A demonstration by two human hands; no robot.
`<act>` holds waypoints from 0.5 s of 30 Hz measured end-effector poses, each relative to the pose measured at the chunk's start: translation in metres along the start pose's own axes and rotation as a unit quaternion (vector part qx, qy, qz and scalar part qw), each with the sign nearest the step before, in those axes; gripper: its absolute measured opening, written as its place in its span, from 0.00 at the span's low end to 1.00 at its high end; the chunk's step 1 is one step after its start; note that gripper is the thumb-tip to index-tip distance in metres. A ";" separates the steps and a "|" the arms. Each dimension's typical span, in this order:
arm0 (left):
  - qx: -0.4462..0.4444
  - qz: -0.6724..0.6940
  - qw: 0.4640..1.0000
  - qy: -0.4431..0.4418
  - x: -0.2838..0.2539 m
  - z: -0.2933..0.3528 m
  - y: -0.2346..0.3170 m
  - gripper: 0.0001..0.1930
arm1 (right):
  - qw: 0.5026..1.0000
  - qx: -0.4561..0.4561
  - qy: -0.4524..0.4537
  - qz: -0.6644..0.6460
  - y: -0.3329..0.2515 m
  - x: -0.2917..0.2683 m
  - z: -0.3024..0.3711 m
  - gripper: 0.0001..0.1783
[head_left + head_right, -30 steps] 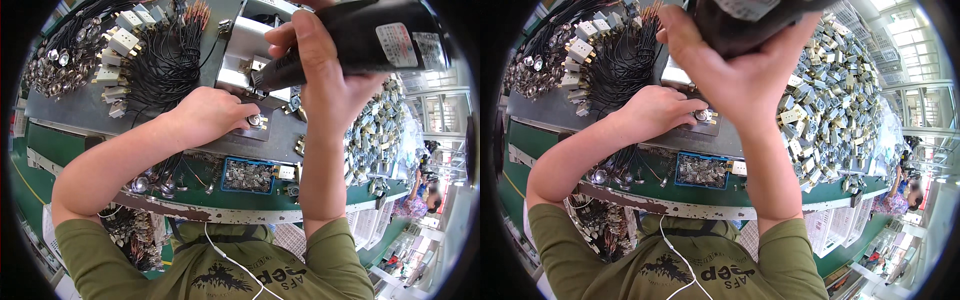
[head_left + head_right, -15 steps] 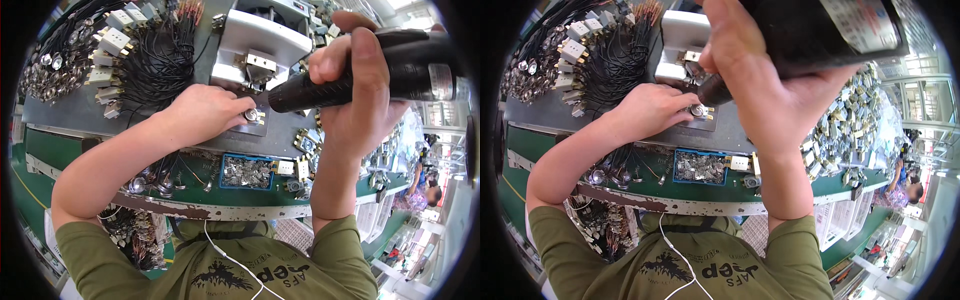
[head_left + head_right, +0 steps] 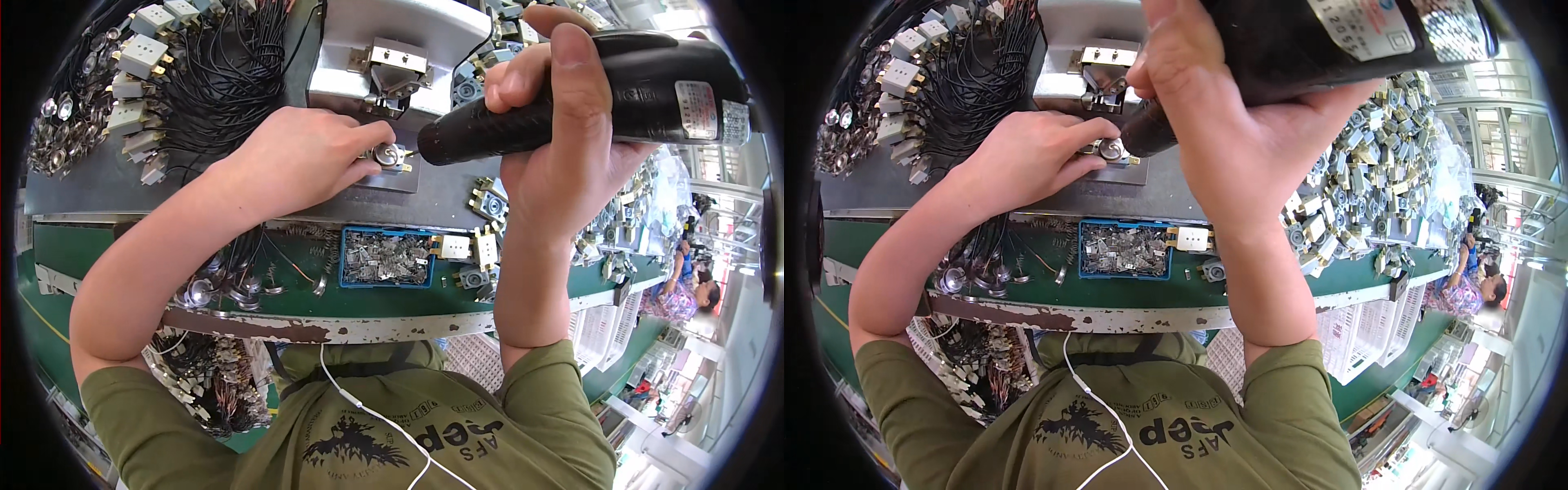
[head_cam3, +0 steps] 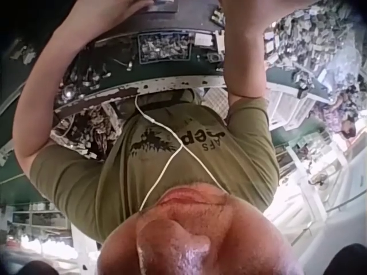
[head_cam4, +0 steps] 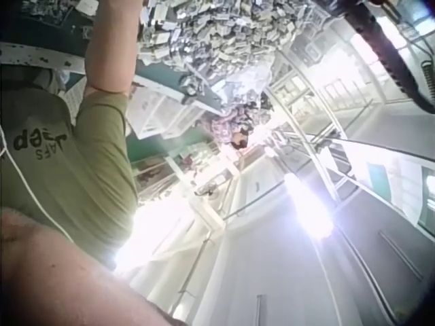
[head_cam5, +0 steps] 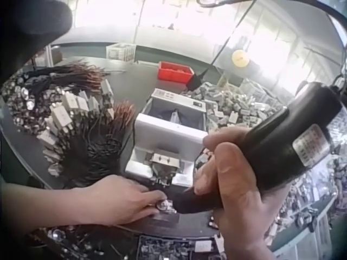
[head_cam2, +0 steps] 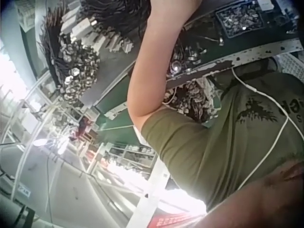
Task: Assembling small electronic components at a factory workbench using a handheld power tool.
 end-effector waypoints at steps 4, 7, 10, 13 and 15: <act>0.001 0.001 1.000 -0.004 -0.001 0.000 0.000 0.16 | 1.000 -0.016 -0.007 -0.016 0.005 0.000 0.000 0.14; 0.003 -0.018 1.000 0.005 0.000 0.000 0.000 0.14 | 0.999 0.022 0.031 -0.009 -0.001 0.007 0.006 0.12; 0.009 -0.020 1.000 0.012 0.001 0.000 -0.001 0.14 | 0.991 -0.102 -0.060 -0.067 0.015 0.001 -0.006 0.13; 0.004 -0.019 1.000 0.007 0.001 0.000 0.000 0.14 | 0.991 -0.098 -0.056 -0.065 0.017 0.000 -0.005 0.12; -0.009 -0.024 1.000 -0.012 0.002 -0.001 0.000 0.14 | 0.991 -0.104 -0.064 -0.061 0.019 -0.001 -0.004 0.12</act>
Point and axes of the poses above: each hand's wrist, its own z-axis away from the middle knuckle, its own x-axis out of the palm, y = z × x, the point moved 4 cm from there along -z, towards the middle knuckle, and after that the axes turned 10 degrees about -y, right-handed, at the moved point
